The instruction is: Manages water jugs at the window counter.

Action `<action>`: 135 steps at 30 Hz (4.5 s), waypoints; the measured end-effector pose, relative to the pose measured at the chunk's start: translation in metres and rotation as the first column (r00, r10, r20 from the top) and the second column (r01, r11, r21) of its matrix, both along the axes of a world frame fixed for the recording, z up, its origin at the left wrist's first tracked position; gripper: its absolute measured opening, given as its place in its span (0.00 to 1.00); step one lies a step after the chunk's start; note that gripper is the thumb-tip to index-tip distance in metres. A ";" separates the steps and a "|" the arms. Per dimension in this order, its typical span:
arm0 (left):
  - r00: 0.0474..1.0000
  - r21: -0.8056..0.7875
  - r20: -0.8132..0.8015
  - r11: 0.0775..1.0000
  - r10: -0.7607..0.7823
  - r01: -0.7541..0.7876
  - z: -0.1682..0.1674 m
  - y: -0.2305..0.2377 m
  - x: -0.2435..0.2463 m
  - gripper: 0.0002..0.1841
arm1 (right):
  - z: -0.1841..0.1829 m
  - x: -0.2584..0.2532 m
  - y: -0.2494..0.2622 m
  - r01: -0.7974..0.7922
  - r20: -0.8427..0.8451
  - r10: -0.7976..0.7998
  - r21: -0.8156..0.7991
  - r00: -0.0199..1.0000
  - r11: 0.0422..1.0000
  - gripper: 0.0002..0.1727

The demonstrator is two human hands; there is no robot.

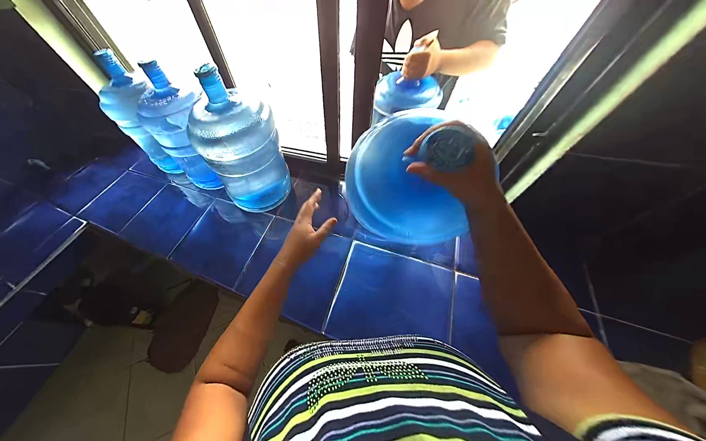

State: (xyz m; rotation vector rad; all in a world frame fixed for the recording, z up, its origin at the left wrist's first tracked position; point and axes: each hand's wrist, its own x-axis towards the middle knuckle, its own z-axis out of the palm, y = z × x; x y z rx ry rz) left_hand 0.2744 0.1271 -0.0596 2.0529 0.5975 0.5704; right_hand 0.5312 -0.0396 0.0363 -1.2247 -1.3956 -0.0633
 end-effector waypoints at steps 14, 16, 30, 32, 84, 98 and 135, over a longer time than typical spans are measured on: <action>0.764 -0.444 -0.543 0.891 -0.348 0.090 -0.059 -0.021 -0.142 0.30 | 0.044 0.133 0.068 0.663 -0.230 -0.758 -0.374 0.610 0.648 0.34; 0.778 -0.472 -0.550 0.882 -0.302 0.009 -0.067 -0.006 -0.161 0.31 | 0.045 0.139 0.065 0.695 -0.248 -0.783 -0.364 0.570 0.621 0.36; 0.966 0.257 0.089 0.931 0.244 -0.259 0.069 0.245 -0.105 0.41 | 0.029 0.081 0.076 0.790 0.097 -0.916 -0.545 0.390 0.279 0.60; 0.942 0.276 0.102 0.900 0.321 -0.337 0.111 0.292 -0.075 0.50 | 0.022 0.061 0.089 0.821 0.157 -0.942 -0.546 0.295 0.166 0.61; 0.974 0.786 0.184 0.575 0.134 -0.227 0.149 0.193 0.042 0.25 | -0.005 0.070 0.077 0.956 0.178 -0.942 -0.129 0.283 0.262 0.53; 0.941 0.817 0.138 0.502 0.308 -0.284 0.138 0.176 0.055 0.28 | -0.013 0.078 0.074 0.938 0.254 -0.906 -0.024 0.340 0.345 0.50; 0.921 0.755 0.280 0.531 0.270 -0.385 0.114 0.183 0.054 0.33 | -0.026 0.068 0.068 0.889 0.232 -0.899 0.192 0.370 0.416 0.34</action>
